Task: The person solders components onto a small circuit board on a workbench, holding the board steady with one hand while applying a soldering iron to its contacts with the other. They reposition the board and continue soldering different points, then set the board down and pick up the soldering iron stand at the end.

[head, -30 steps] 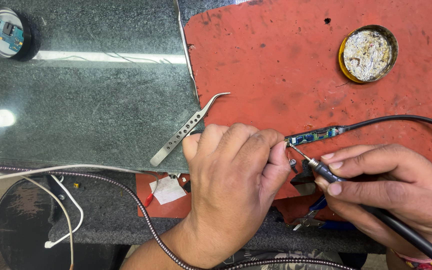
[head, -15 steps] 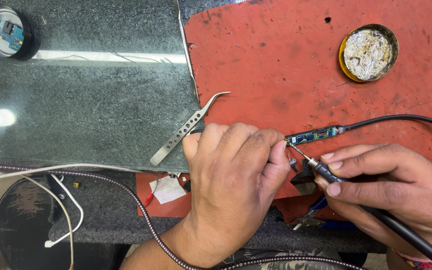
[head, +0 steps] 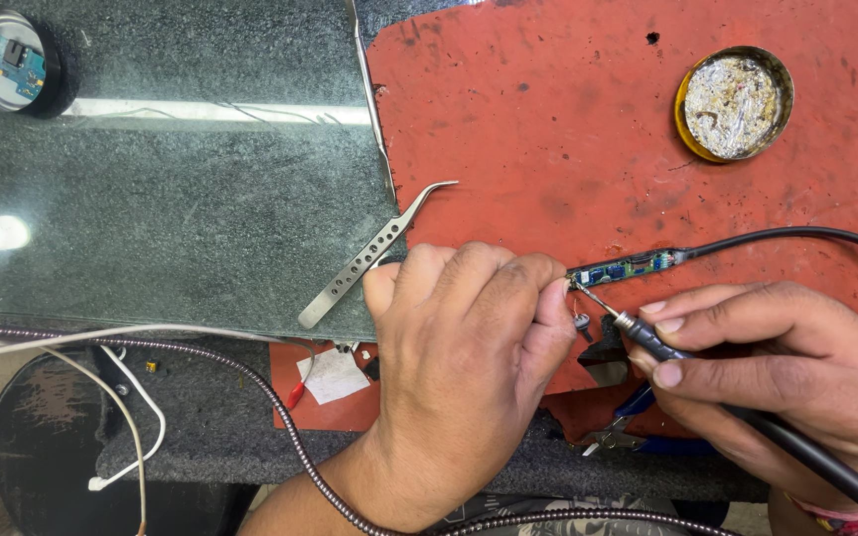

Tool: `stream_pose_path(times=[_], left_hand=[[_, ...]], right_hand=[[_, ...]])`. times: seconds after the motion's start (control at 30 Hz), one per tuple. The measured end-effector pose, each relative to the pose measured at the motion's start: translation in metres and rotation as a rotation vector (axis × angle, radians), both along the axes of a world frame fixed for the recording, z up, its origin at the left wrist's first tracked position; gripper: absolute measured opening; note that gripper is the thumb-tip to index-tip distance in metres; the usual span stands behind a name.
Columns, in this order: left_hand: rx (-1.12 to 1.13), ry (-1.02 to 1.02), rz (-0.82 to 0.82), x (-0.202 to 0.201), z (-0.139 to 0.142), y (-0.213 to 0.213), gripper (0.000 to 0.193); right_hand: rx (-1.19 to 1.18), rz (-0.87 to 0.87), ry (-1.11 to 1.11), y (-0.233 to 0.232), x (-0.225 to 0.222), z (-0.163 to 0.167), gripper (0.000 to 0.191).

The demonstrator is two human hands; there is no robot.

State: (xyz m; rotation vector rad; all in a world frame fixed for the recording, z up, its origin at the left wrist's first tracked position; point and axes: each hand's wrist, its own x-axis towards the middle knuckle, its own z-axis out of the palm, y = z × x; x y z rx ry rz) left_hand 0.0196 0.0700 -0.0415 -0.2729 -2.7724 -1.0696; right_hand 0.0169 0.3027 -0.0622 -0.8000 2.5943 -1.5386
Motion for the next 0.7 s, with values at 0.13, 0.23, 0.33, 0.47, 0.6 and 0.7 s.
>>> stream_pose_path(times=[0.13,0.23,0.33,0.47,0.6,0.7], left_hand=[[-0.002,0.0,-0.005,-0.0001,-0.0001,-0.0004,0.02],[-0.004,0.002,-0.006,0.0003,-0.0001,-0.0004,0.02],[-0.002,-0.004,-0.009,0.0007,0.0003,-0.0009,0.02],[-0.008,-0.003,-0.008,0.0007,-0.0001,-0.0006,0.02],[-0.009,-0.005,-0.007,0.0008,-0.0007,-0.0002,0.019],[-0.005,-0.004,-0.007,0.0011,-0.0007,-0.0002,0.019]], right_hand=[[0.039,-0.003,0.001,0.0017,0.001,0.0005,0.028],[0.018,0.007,-0.005,0.002,0.001,-0.0005,0.028],[0.005,0.015,-0.004,0.0016,0.0004,-0.0014,0.028],[0.011,0.022,0.004,0.0018,-0.0002,-0.0006,0.028],[0.025,0.028,0.004,0.0024,-0.0004,0.0,0.028],[0.029,0.022,-0.003,0.0034,0.0005,0.0003,0.028]])
